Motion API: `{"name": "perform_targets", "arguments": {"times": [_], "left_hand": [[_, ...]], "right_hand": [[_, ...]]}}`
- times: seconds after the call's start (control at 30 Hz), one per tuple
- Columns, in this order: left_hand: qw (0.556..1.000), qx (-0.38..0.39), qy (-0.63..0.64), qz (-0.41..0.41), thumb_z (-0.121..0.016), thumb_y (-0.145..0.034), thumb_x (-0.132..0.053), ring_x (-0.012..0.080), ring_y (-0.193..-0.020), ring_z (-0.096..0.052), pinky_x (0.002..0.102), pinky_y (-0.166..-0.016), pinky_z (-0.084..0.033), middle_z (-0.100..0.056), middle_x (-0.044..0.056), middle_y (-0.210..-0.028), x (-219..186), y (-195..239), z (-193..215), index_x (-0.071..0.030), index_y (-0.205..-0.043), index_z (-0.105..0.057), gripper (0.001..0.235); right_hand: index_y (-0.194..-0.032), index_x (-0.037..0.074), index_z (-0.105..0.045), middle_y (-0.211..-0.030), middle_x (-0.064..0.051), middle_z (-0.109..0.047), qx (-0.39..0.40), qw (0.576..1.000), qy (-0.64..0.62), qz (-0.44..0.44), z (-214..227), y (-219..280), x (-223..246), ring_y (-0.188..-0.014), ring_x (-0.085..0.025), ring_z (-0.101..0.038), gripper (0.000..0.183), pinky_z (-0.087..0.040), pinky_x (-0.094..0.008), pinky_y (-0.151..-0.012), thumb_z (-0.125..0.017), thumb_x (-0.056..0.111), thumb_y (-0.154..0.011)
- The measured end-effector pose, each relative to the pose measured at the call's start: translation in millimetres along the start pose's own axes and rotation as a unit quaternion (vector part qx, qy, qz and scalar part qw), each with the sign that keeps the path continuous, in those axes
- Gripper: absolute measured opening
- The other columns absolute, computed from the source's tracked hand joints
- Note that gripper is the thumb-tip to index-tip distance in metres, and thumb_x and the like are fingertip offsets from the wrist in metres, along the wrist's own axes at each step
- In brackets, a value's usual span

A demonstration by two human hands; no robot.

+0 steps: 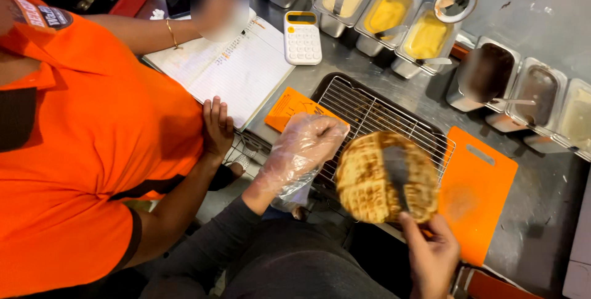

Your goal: The person uses tongs to remove a waffle from a waffle iron and places it on a cooling rack. They then use a knife to apply a dark spread, fold the waffle, and place it inside a paper bag.

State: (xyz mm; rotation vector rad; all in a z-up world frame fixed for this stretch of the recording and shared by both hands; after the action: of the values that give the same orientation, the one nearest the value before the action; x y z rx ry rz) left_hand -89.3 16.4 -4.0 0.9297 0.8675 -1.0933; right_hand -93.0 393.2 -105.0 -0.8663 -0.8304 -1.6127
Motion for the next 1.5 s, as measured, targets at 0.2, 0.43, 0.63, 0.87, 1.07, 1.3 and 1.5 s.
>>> {"name": "perform_targets", "arguments": {"times": [0.2, 0.43, 0.63, 0.87, 1.07, 1.3, 1.5], "left_hand": [[0.939, -0.188, -0.014, -0.287, -0.065, -0.105, -0.021, 0.0186, -0.077, -0.066, 0.032, -0.070, -0.054, -0.072, 0.008, -0.086, -28.7, 26.5, 33.8, 0.000, -0.107, -0.073, 0.022], [0.968, -0.161, -0.004, -0.195, -0.064, -0.099, -0.015, 0.0231, -0.084, -0.075, 0.035, -0.078, -0.058, -0.077, 0.012, -0.094, 7.0, 9.0, 29.5, -0.002, -0.105, -0.075, 0.018], [0.976, -0.141, 0.009, -0.167, -0.064, -0.098, -0.012, 0.0193, -0.086, -0.076, 0.031, -0.078, -0.057, -0.078, 0.013, -0.096, 6.8, -1.0, 29.0, 0.001, -0.104, -0.075, 0.018], [0.985, -0.114, 0.020, -0.132, -0.064, -0.098, -0.011, 0.0171, -0.077, -0.071, 0.031, -0.071, -0.054, -0.075, 0.012, -0.089, 3.1, -11.3, 11.4, 0.003, -0.103, -0.073, 0.018], [0.937, -0.119, -0.106, -0.312, -0.066, -0.100, -0.009, 0.0276, -0.088, -0.072, 0.037, -0.080, -0.054, -0.076, 0.017, -0.098, -31.0, -10.1, -7.1, 0.002, -0.101, -0.073, 0.013], [0.994, -0.102, -0.007, -0.040, -0.068, -0.098, -0.013, 0.0367, -0.069, -0.065, 0.043, -0.065, -0.051, -0.071, 0.021, -0.079, 36.4, -27.1, 10.0, 0.000, -0.107, -0.075, 0.018], [0.957, -0.121, -0.092, -0.246, -0.069, -0.097, -0.009, 0.0311, -0.090, -0.074, 0.039, -0.082, -0.056, -0.076, 0.018, -0.099, -29.9, -21.9, -6.2, 0.001, -0.103, -0.075, 0.013]], "right_hand": [[-0.106, -0.006, -0.071, -0.086, -0.010, -0.070, -0.096, 0.948, 0.197, 0.230, 82.8, -10.1, 64.9, -0.077, -0.009, -0.067, 0.014, -0.050, -0.025, -0.071, -0.060, -0.005, -0.097], [-0.101, 0.003, -0.073, -0.084, -0.003, -0.070, -0.012, 0.999, 0.009, 0.048, -3.9, -4.7, 15.4, -0.079, -0.011, -0.062, 0.019, -0.049, -0.028, -0.074, -0.077, 0.019, -0.092], [-0.097, 0.002, -0.073, -0.090, -0.009, -0.070, -0.098, 0.961, 0.185, 0.180, 42.1, -5.6, 52.8, -0.082, -0.018, -0.063, 0.016, -0.049, -0.031, -0.076, -0.081, 0.016, -0.095], [-0.095, 0.001, -0.069, -0.090, -0.007, -0.067, -0.141, 0.971, 0.093, 0.169, 50.3, -5.1, 57.0, -0.083, -0.016, -0.063, 0.020, -0.051, -0.030, -0.076, -0.082, 0.017, -0.093], [-0.102, 0.004, -0.072, -0.094, -0.005, -0.070, -0.022, 0.995, -0.024, 0.090, 22.2, -1.2, 37.8, -0.086, -0.014, -0.065, 0.021, -0.052, -0.029, -0.078, -0.080, 0.019, -0.089], [-0.100, 0.001, -0.069, -0.094, -0.011, -0.062, -0.280, 0.902, 0.274, 0.180, 112.9, -0.1, 53.2, -0.087, -0.025, -0.060, 0.013, -0.050, -0.038, -0.078, -0.080, 0.006, -0.095], [-0.094, 0.004, -0.070, -0.083, -0.007, -0.062, -0.015, 0.994, -0.059, 0.091, -9.9, 27.7, 74.8, -0.076, -0.017, -0.057, 0.013, -0.046, -0.031, -0.067, -0.076, 0.014, -0.091]]}}
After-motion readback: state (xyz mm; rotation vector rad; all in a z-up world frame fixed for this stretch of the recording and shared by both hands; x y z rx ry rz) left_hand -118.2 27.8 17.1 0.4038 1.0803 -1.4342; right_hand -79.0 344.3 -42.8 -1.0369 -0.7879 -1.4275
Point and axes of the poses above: each hand's wrist, its own y-axis away from the middle knuckle, its own z-axis out of the back of the hand, x = y × z, the point moved 10 cm from there along -y, towards the middle knuckle
